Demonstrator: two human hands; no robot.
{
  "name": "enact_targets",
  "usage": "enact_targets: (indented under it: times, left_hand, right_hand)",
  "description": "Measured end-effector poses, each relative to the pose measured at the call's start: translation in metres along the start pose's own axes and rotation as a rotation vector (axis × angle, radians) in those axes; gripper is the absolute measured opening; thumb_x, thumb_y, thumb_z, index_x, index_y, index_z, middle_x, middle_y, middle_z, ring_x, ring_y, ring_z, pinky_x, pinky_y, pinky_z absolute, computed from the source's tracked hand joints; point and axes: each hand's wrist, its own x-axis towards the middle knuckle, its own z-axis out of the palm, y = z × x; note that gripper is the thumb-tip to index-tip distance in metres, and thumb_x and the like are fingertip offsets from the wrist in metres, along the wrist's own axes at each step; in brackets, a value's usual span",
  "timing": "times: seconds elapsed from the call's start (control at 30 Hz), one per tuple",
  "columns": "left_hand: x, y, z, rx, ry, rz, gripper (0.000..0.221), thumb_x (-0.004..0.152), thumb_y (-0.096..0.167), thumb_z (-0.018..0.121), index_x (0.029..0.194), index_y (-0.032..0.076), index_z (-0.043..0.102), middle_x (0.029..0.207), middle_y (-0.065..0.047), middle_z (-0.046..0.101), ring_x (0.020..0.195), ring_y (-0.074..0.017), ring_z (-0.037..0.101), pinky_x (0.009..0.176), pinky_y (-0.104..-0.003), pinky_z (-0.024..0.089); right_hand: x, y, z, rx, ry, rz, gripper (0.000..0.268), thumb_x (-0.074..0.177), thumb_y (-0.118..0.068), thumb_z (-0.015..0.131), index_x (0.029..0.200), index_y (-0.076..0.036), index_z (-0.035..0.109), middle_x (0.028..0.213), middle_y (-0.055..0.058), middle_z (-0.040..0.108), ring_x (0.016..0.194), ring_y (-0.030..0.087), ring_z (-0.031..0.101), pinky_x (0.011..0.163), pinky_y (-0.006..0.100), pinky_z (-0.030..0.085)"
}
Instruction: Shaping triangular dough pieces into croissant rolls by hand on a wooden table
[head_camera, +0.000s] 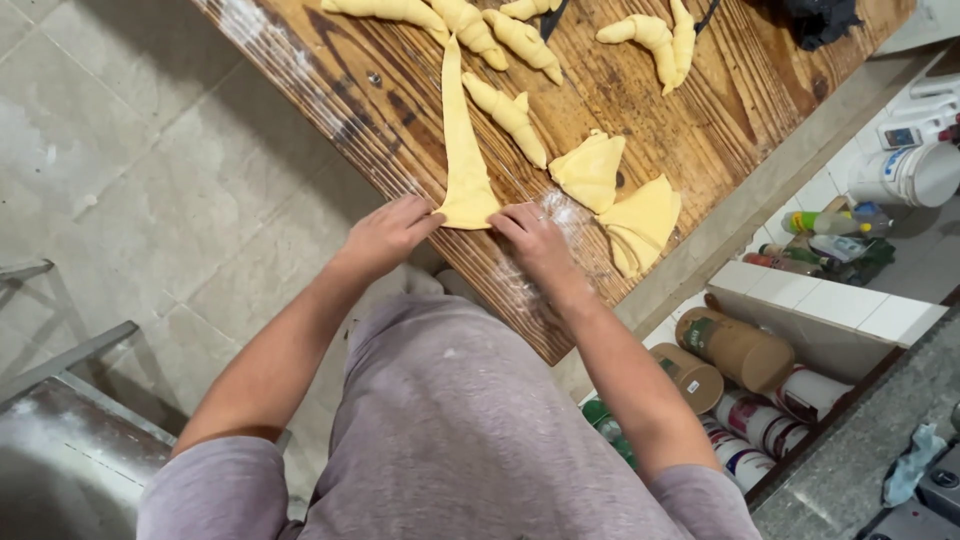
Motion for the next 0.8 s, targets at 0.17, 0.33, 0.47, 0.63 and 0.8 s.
enact_targets:
  times: [0.17, 0.33, 0.47, 0.63, 0.8]
  left_hand:
    - [-0.016, 0.0, 0.008, -0.036, -0.006, -0.083, 0.018, 0.103, 0.009, 0.052, 0.103, 0.009, 0.07, 0.093, -0.009, 0.054, 0.087, -0.0286, 0.06, 0.073, -0.038, 0.052]
    - [-0.022, 0.04, 0.041, 0.048, 0.054, -0.107, 0.023, 0.095, 0.008, 0.056, 0.114, -0.001, 0.068, 0.106, -0.019, 0.061, 0.109, -0.0398, 0.063, 0.094, -0.049, 0.051]
    - [-0.004, 0.088, 0.025, 0.33, -0.012, -0.171, 0.068, 0.091, 0.035, 0.048, 0.152, 0.004, 0.048, 0.156, -0.021, 0.046, 0.147, -0.0337, 0.044, 0.124, -0.049, 0.028]
    - [0.055, 0.03, 0.036, 0.401, 0.101, -0.45, 0.06, 0.108, 0.032, 0.033, 0.156, -0.002, 0.039, 0.163, -0.03, 0.03, 0.153, -0.0423, 0.026, 0.125, -0.054, 0.018]
    - [0.123, -0.018, -0.019, 0.138, -0.308, -0.89, 0.067, 0.112, 0.036, 0.031, 0.166, 0.003, 0.007, 0.17, -0.018, -0.004, 0.157, -0.0313, -0.005, 0.13, -0.049, -0.004]
  right_hand:
    - [-0.006, -0.003, -0.003, -0.068, -0.004, 0.08, 0.011, 0.1, -0.022, 0.067, 0.109, -0.018, 0.071, 0.097, 0.002, 0.065, 0.095, 0.024, 0.067, 0.082, 0.036, 0.058]
    - [-0.013, -0.024, 0.011, -0.072, 0.028, 0.15, 0.038, 0.097, -0.016, 0.068, 0.132, -0.005, 0.063, 0.13, 0.019, 0.066, 0.121, 0.036, 0.062, 0.105, 0.047, 0.049]
    - [-0.019, -0.043, 0.021, -0.283, -0.156, 0.046, 0.055, 0.104, -0.039, 0.053, 0.152, -0.013, 0.049, 0.158, 0.011, 0.047, 0.145, 0.028, 0.044, 0.119, 0.042, 0.036]
    - [0.071, -0.03, 0.0, -0.354, -0.275, 0.313, 0.072, 0.11, -0.05, 0.034, 0.164, -0.003, 0.021, 0.17, 0.02, 0.023, 0.157, 0.034, 0.022, 0.125, 0.058, 0.015]
    - [0.121, 0.014, 0.002, -0.584, -0.27, 0.295, 0.07, 0.116, -0.053, 0.02, 0.16, -0.009, -0.01, 0.166, 0.012, -0.018, 0.155, 0.026, -0.013, 0.13, 0.049, -0.005]
